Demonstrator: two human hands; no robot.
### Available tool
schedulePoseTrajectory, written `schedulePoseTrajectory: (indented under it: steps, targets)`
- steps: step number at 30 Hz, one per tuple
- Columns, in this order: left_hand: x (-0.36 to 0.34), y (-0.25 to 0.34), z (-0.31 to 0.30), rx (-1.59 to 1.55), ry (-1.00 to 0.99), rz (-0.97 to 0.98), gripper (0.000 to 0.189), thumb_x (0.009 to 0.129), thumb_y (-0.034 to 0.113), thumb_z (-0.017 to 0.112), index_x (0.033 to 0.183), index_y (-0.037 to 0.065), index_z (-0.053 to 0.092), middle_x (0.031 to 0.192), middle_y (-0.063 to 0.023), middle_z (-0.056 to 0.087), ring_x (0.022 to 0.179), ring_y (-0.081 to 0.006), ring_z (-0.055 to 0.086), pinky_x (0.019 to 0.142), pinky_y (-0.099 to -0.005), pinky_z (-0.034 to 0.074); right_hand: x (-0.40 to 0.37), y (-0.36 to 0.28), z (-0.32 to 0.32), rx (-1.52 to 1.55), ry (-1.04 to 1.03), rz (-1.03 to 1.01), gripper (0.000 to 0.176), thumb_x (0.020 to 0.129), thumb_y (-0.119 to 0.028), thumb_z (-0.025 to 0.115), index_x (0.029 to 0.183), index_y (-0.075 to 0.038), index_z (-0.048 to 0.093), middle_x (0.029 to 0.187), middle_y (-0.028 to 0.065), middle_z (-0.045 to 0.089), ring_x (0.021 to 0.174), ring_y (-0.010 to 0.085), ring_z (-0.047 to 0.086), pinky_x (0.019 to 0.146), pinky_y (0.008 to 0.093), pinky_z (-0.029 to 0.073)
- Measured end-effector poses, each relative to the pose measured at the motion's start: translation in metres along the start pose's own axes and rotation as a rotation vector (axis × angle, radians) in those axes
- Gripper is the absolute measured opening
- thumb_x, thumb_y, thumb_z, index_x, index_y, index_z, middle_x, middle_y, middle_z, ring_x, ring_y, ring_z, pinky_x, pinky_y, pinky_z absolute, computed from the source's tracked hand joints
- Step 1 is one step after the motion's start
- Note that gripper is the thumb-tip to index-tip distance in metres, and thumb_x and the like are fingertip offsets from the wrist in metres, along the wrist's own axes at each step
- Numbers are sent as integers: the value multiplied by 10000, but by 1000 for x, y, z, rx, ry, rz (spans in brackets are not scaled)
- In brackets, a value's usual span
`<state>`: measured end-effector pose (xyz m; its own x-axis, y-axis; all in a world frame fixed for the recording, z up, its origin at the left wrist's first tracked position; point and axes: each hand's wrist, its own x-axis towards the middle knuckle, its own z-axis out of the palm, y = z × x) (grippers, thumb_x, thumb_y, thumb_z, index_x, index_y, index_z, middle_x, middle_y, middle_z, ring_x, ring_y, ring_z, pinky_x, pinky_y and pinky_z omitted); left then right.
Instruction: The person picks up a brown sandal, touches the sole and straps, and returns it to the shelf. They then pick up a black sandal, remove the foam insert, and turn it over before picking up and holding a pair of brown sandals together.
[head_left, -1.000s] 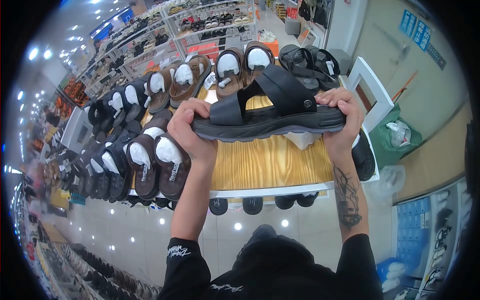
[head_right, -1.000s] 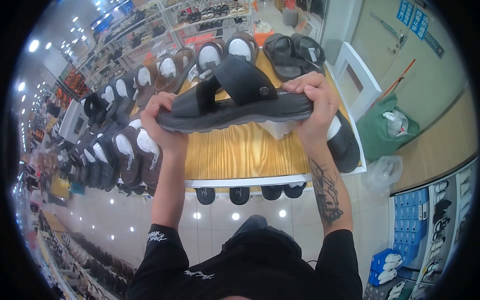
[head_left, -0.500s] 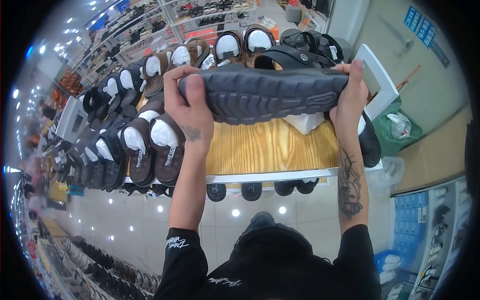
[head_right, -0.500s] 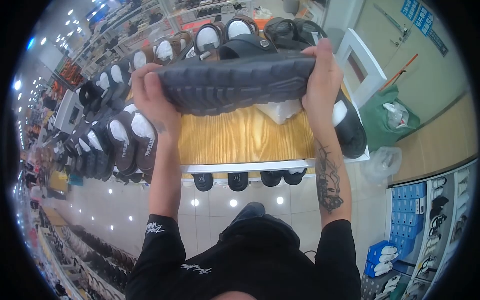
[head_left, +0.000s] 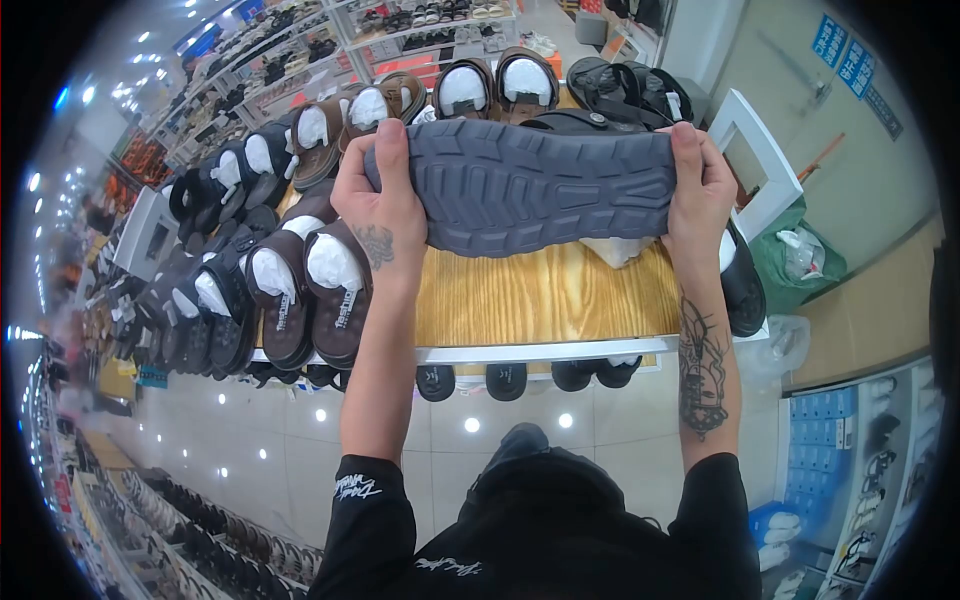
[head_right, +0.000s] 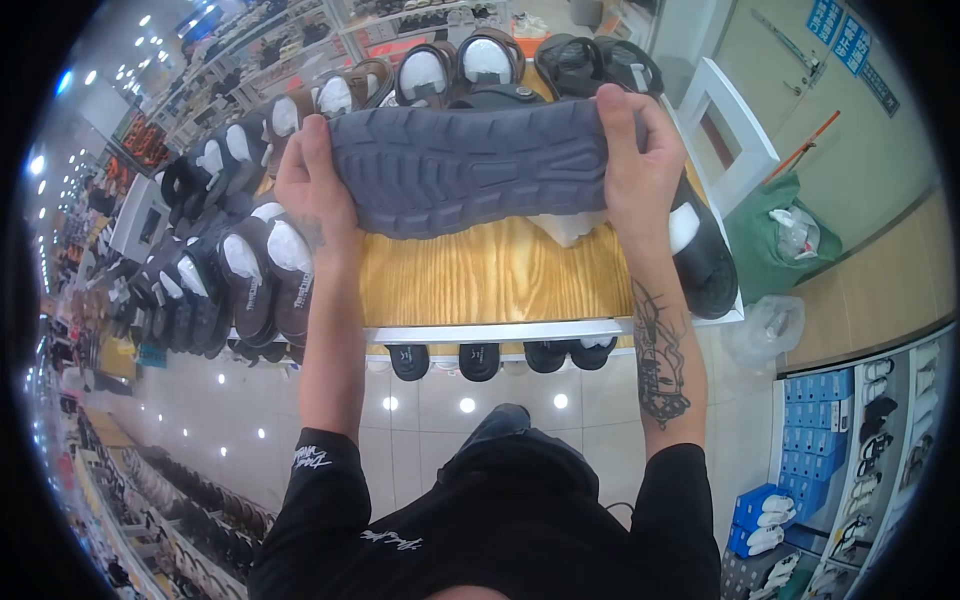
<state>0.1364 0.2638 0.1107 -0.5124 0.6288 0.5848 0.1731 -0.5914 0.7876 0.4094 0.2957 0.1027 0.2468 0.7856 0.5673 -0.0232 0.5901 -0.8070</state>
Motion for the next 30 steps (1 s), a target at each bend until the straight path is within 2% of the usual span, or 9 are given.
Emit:
schedulePoseTrajectory:
  steps: [12, 14, 21, 23, 25, 26, 27, 29, 30]
  targets:
    - [-3, -7, 1, -42, 0, -2, 408, 994, 374, 661, 869, -14, 649, 788, 35, 600, 759, -48, 482, 709, -208, 408, -2, -5, -1, 20, 23, -23, 358, 971, -347, 706, 928, 8, 705, 859, -10, 659, 824, 64, 565, 780, 212, 434]
    - [-4, -5, 1, -32, 0, -9, 410, 993, 378, 663, 871, -14, 649, 791, 34, 603, 759, -47, 486, 708, -208, 409, 0, 3, -4, -39, 15, -105, 352, 970, -340, 708, 943, 10, 706, 857, -12, 656, 829, 59, 557, 783, 211, 430]
    - [-4, -8, 1, -118, -17, -40, 392, 999, 368, 655, 878, -4, 649, 796, 28, 608, 758, -51, 496, 708, -209, 413, -4, -4, -2, -26, -6, -70, 320, 971, -317, 708, 954, 3, 705, 871, -4, 664, 849, 75, 569, 808, 221, 440]
    - [-5, -6, 1, -145, -9, -31, 378, 1005, 356, 648, 875, 1, 644, 799, 27, 606, 763, -55, 496, 716, -212, 413, -5, -9, 2, -100, 30, -142, 281, 969, -283, 707, 968, -2, 696, 902, 14, 677, 873, 92, 592, 839, 229, 452]
    - [-1, -8, 1, 0, 43, 124, 327, 1015, 313, 629, 883, 14, 635, 821, 27, 594, 788, -61, 490, 743, -222, 411, -10, -21, 6, -122, 44, -230, 264, 960, -267, 713, 975, -5, 690, 912, 25, 681, 881, 107, 604, 848, 238, 458]
    - [-3, -9, 1, -75, 58, 113, 283, 1022, 276, 608, 888, 26, 617, 834, 29, 574, 806, -62, 474, 764, -231, 404, -13, -28, 8, -149, 65, -305, 248, 950, -251, 718, 982, -8, 684, 921, 36, 684, 889, 122, 616, 858, 248, 465]
    - [-3, -15, 2, -249, 42, 53, 311, 1025, 342, 589, 943, 42, 598, 827, 18, 559, 789, -75, 485, 761, -243, 412, -17, -34, 4, -234, 85, -466, 286, 899, -266, 765, 997, -13, 674, 910, 43, 681, 883, 141, 628, 837, 265, 484]
    - [-9, -24, 6, -652, 87, -290, 412, 1027, 472, 509, 1053, 66, 575, 922, -30, 609, 816, -117, 579, 770, -261, 460, -43, -60, -7, -327, -32, -699, 369, 810, -325, 831, 982, -40, 672, 898, 75, 668, 815, 192, 651, 705, 320, 529]
    - [-18, -15, 0, -815, -86, -413, 482, 1010, 534, 470, 1138, 77, 556, 1020, -85, 621, 922, -190, 618, 830, -324, 499, -57, -70, -12, -318, -233, -820, 392, 797, -356, 838, 960, -42, 670, 880, 80, 651, 771, 210, 646, 645, 337, 537]
